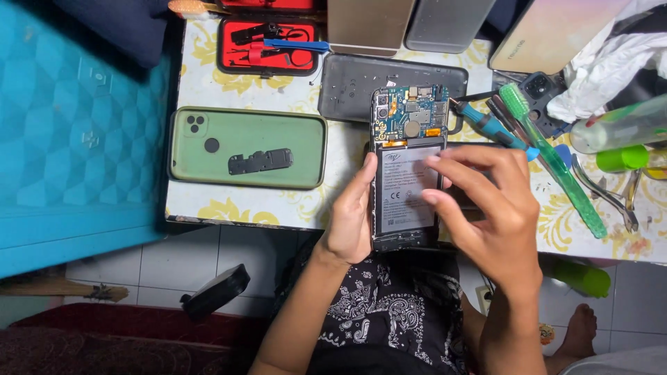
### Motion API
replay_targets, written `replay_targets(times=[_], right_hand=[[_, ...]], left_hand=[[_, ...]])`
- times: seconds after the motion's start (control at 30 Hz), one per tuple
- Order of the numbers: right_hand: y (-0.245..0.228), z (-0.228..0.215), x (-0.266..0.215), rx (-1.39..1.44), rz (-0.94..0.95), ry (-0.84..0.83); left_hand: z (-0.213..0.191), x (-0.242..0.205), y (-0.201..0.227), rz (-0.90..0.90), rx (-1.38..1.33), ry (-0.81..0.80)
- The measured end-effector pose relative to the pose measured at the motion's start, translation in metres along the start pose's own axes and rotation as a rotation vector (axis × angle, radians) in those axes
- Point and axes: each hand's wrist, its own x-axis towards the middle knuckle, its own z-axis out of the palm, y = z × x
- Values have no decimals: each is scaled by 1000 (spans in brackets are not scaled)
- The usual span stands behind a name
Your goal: The person cleans the internal components of a disassembled smartphone using a green brush and a white tissue. They scrub the motherboard and battery area, wipe the surface, and use a blue screwdriver to adjust parts within the device.
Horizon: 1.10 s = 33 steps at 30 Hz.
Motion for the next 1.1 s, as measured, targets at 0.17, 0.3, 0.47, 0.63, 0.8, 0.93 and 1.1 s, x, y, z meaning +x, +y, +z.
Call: replay_targets(times=[0.17, 0.3, 0.47, 0.63, 0.8, 0.93, 1.1], right_hand=[[-11, 8, 11, -80, -21, -84], [-19, 16, 10, -96, 48, -15], [-32, 24, 11, -118, 115, 89], [-39, 20, 13, 13, 225, 60], [-40, 14, 15, 57, 252, 31], [-39, 9, 15, 92, 258, 12], [-36, 7, 13, 131, 288, -1]], left_hand=[[-7, 0, -3, 52, 41, 28], [-1, -1, -2, 66, 79, 26], [4, -4, 0, 36, 93, 2], [-2, -4, -4, 96, 108, -6], [-4, -5, -5, 108, 112, -28], [-3, -7, -4, 95, 136, -75], [-1, -8, -5, 45, 140, -52]])
